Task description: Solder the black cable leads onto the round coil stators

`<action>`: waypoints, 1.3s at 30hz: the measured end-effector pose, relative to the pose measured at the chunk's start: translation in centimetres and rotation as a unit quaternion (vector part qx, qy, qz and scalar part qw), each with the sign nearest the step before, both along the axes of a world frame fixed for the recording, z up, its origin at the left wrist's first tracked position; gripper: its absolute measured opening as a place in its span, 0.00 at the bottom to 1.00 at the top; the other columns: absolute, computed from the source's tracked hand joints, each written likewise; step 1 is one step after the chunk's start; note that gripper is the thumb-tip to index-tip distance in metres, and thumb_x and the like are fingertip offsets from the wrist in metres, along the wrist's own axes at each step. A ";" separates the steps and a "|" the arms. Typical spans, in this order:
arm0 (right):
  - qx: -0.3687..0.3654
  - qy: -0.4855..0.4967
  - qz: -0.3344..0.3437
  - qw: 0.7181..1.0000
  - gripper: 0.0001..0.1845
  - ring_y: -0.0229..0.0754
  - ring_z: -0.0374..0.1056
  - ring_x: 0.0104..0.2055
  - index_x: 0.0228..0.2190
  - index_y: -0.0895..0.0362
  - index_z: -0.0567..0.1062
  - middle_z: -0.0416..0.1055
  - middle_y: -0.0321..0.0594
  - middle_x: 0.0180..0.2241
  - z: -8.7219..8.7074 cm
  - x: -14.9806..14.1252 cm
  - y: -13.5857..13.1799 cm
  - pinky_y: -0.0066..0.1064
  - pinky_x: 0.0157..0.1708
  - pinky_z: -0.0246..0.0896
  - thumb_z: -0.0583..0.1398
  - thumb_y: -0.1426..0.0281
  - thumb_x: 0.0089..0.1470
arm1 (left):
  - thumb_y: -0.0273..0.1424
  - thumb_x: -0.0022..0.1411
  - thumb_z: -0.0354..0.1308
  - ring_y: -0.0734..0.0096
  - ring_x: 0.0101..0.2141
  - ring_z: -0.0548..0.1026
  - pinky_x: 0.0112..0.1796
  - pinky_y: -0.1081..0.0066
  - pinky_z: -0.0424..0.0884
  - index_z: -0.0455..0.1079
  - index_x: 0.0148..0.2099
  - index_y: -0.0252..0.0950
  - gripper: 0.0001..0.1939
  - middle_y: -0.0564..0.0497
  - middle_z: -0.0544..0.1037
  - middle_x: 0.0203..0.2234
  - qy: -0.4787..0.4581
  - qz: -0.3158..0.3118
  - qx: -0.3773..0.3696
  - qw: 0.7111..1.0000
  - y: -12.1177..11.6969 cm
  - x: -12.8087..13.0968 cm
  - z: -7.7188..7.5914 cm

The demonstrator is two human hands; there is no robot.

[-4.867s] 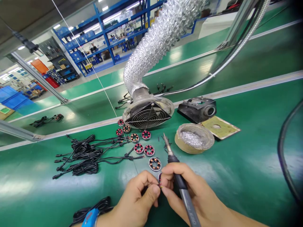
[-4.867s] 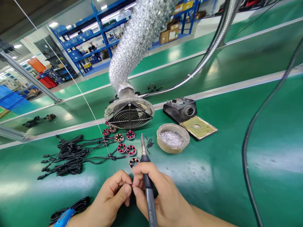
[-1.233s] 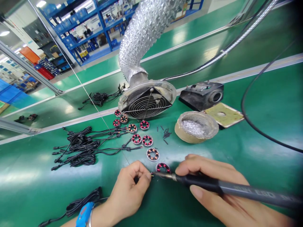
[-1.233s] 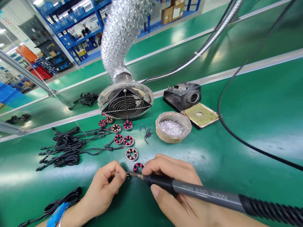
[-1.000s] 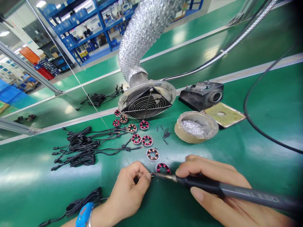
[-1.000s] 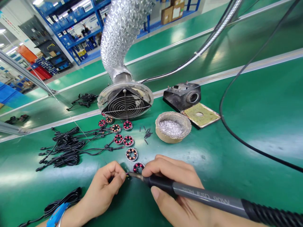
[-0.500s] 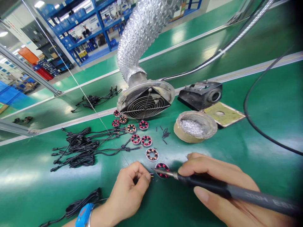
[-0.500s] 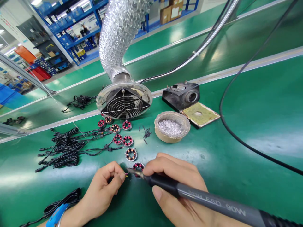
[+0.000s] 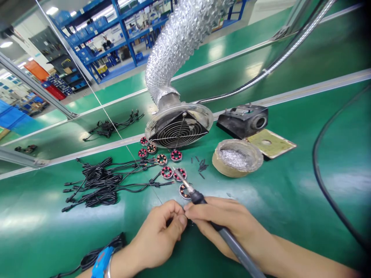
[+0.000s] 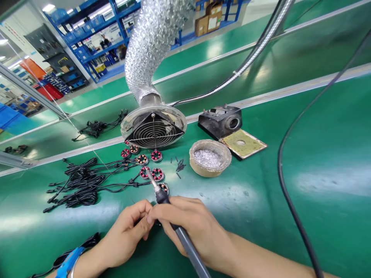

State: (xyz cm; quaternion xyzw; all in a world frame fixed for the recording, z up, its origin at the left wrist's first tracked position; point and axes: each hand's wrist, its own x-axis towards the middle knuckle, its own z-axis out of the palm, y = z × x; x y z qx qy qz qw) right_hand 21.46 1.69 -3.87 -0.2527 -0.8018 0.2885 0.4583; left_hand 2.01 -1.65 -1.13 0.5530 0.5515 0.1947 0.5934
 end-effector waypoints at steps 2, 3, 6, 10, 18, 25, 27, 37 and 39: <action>0.008 -0.001 0.016 1.000 0.13 0.34 0.66 0.23 0.39 0.55 0.73 0.71 0.34 0.25 0.0 -0.2 0.0 0.24 0.24 0.60 0.53 0.82 0.59 | 0.43 0.70 0.47 0.75 0.24 0.59 0.27 0.74 0.56 0.60 0.34 0.37 0.16 0.57 0.63 0.21 0.011 -0.020 0.011 1.000 0.0 0.0 0.3; 0.012 0.001 0.017 1.000 0.13 0.34 0.65 0.23 0.39 0.55 0.72 0.71 0.34 0.25 0.0 -0.2 0.0 0.24 0.24 0.60 0.54 0.82 0.58 | 0.41 0.70 0.47 0.74 0.24 0.60 0.27 0.73 0.56 0.60 0.34 0.37 0.15 0.57 0.64 0.22 0.025 -0.031 0.022 0.999 0.0 0.0 0.6; 0.007 -0.005 0.003 1.000 0.13 0.34 0.63 0.23 0.39 0.55 0.70 0.68 0.32 0.25 0.2 0.0 -0.1 0.23 0.24 0.59 0.53 0.82 0.58 | 0.36 0.70 0.48 0.73 0.27 0.62 0.30 0.73 0.57 0.61 0.35 0.37 0.11 0.56 0.67 0.25 0.088 -0.063 0.066 0.992 -0.1 0.0 1.3; -0.005 -0.004 0.016 1.000 0.14 0.33 0.64 0.25 0.41 0.54 0.68 0.69 0.32 0.27 0.1 0.0 -0.3 0.22 0.27 0.60 0.53 0.83 0.57 | 0.36 0.70 0.47 0.73 0.27 0.63 0.30 0.73 0.58 0.62 0.36 0.37 0.10 0.55 0.68 0.25 0.075 -0.047 0.047 0.995 0.0 0.1 1.3; 0.009 -0.018 0.007 1.000 0.17 0.34 0.64 0.25 0.44 0.54 0.67 0.71 0.33 0.29 0.0 0.5 -0.4 0.24 0.29 0.61 0.54 0.82 0.55 | 0.46 0.65 0.52 0.77 0.21 0.56 0.24 0.74 0.52 0.61 0.32 0.37 0.18 0.59 0.62 0.19 -0.026 0.045 -0.042 0.998 0.1 0.6 0.0; -0.035 -0.022 -0.027 0.999 0.15 0.34 0.68 0.28 0.42 0.53 0.68 0.71 0.33 0.30 -0.8 -0.3 -0.3 0.23 0.30 0.63 0.53 0.81 0.57 | 0.46 0.66 0.51 0.77 0.22 0.56 0.25 0.74 0.52 0.60 0.32 0.37 0.18 0.58 0.63 0.19 -0.026 0.084 -0.022 0.996 0.0 0.8 -0.6; -0.050 -0.008 -0.053 0.997 0.14 0.33 0.68 0.28 0.42 0.53 0.68 0.71 0.33 0.29 -0.9 -0.5 -0.3 0.22 0.30 0.64 0.54 0.81 0.57 | 0.46 0.66 0.51 0.77 0.22 0.56 0.25 0.74 0.52 0.60 0.32 0.37 0.18 0.59 0.63 0.19 -0.023 0.092 -0.016 0.995 0.1 0.9 -0.7; 0.000 0.014 -0.076 0.997 0.18 0.33 0.75 0.33 0.48 0.54 0.70 0.77 0.35 0.35 0.6 1.8 0.3 0.21 0.36 0.69 0.54 0.81 0.60 | 0.43 0.66 0.50 0.76 0.22 0.57 0.26 0.74 0.53 0.60 0.33 0.37 0.16 0.58 0.63 0.19 -0.004 0.101 -0.020 0.995 0.1 1.2 -0.4; -0.003 -0.008 -0.092 0.996 0.20 0.34 0.74 0.30 0.54 0.53 0.67 0.76 0.34 0.32 1.3 3.0 0.5 0.22 0.32 0.69 0.54 0.79 0.62 | 0.42 0.66 0.50 0.76 0.22 0.57 0.26 0.74 0.53 0.60 0.33 0.37 0.14 0.58 0.63 0.19 0.001 0.104 -0.023 0.994 0.1 1.2 -0.4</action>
